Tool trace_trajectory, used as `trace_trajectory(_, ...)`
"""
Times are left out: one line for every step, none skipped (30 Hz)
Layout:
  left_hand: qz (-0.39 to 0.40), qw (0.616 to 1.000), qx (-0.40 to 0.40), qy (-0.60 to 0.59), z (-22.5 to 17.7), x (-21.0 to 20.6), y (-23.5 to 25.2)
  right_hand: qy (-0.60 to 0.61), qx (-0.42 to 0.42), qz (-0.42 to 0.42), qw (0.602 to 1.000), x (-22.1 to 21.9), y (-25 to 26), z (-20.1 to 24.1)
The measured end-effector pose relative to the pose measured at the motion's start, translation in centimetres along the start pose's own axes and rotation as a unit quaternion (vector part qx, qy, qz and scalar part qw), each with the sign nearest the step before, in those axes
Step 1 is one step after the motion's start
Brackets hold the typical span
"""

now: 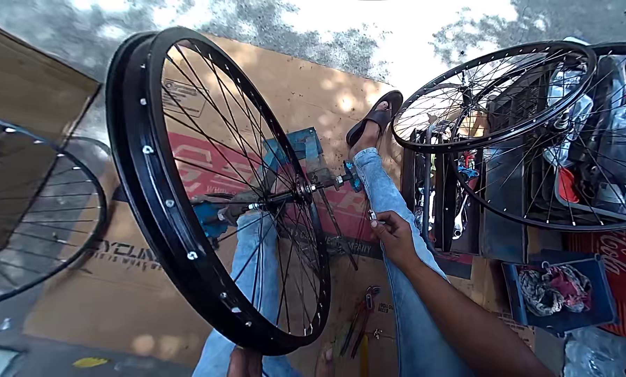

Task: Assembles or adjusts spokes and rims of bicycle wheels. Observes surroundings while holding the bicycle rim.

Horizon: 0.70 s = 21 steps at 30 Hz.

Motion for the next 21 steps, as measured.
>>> trace_trajectory(-0.001,1.0,0.011,0.026,0.3,-0.1,-0.3,0.003,0.002,-0.001,1.0,0.0,0.0,0.1)
trace_trajectory(0.003,0.998,0.023,0.058,0.4,-0.3,-0.6,0.005,0.003,-0.002,1.0,0.1,0.1,0.1)
trace_trajectory(0.016,0.996,0.044,0.08,0.7,-0.6,-1.0,0.006,0.005,-0.003,1.0,0.1,0.1,0.2)
trace_trajectory(0.029,0.993,0.069,0.093,1.1,-0.9,-1.4,0.008,0.005,-0.004,1.0,0.2,0.1,0.3)
trace_trajectory(0.04,0.99,0.088,0.1,1.5,-1.2,-1.8,0.007,0.005,-0.004,1.0,0.2,0.1,0.3)
trace_trajectory(0.048,0.988,0.102,0.102,1.9,-1.4,-2.1,0.007,0.004,-0.003,1.0,0.2,0.1,0.2)
trace_trajectory(0.051,0.988,0.105,0.102,2.3,-1.6,-2.2,0.007,0.003,-0.002,1.0,0.1,0.1,0.2)
trace_trajectory(0.05,0.989,0.099,0.1,2.6,-1.6,-2.2,0.008,0.002,-0.001,1.0,0.1,0.2,0.2)
trace_trajectory(0.048,0.99,0.089,0.103,2.8,-1.6,-2.1,0.01,0.001,-0.002,1.0,0.1,0.2,0.2)
trace_trajectory(0.047,0.991,0.074,0.098,2.7,-1.5,-1.8,0.011,-0.001,-0.002,1.0,0.1,0.2,0.2)
trace_trajectory(0.04,0.993,0.058,0.092,2.4,-1.3,-1.5,0.011,-0.003,-0.003,1.0,0.1,0.2,0.1)
trace_trajectory(0.03,0.995,0.04,0.084,1.9,-1.1,-1.1,0.01,-0.005,-0.003,1.0,0.1,0.2,0.1)
trace_trajectory(0.015,0.997,0.021,0.07,1.1,-0.8,-0.6,0.008,-0.006,-0.003,1.0,0.1,0.2,0.1)
trace_trajectory(0.005,0.999,0.007,0.054,0.2,-0.4,0.2,0.006,-0.005,-0.001,1.0,0.0,0.2,0.1)
trace_trajectory(-0.003,0.999,-0.002,0.034,-0.8,-0.2,1.2,0.007,-0.004,-0.001,1.0,0.0,0.2,0.1)
trace_trajectory(-0.005,1.0,-0.008,0.018,-1.7,-0.1,2.3,0.009,-0.002,-0.001,1.0,0.0,0.2,0.1)
trace_trajectory(0.003,1.0,-0.011,0.009,-2.6,-0.1,3.4,0.01,-0.001,-0.001,1.0,0.0,0.2,0.1)
trace_trajectory(0.017,1.0,-0.015,0.003,-3.5,-0.1,4.6,0.011,0.0,-0.001,1.0,0.0,0.2,0.1)
trace_trajectory(0.035,0.999,-0.016,-0.004,-4.4,-0.2,5.8,0.013,-0.001,-0.002,1.0,0.0,0.2,0.0)
trace_trajectory(0.05,0.999,-0.013,-0.011,-5.0,-0.2,7.0,0.017,-0.002,-0.003,1.0,0.0,0.2,0.0)
trace_trajectory(0.062,0.998,-0.007,-0.016,-5.6,-0.3,8.4,0.02,-0.003,-0.003,1.0,0.0,0.3,0.0)
Point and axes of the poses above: each hand's wrist, its own y-axis towards the middle knuckle, its own x-axis out of the back of the hand, z = x × y, the point moved 9 cm from there along y, towards the middle knuckle, and after that the axes turned 10 degrees about -z, right-handed, at the moved point
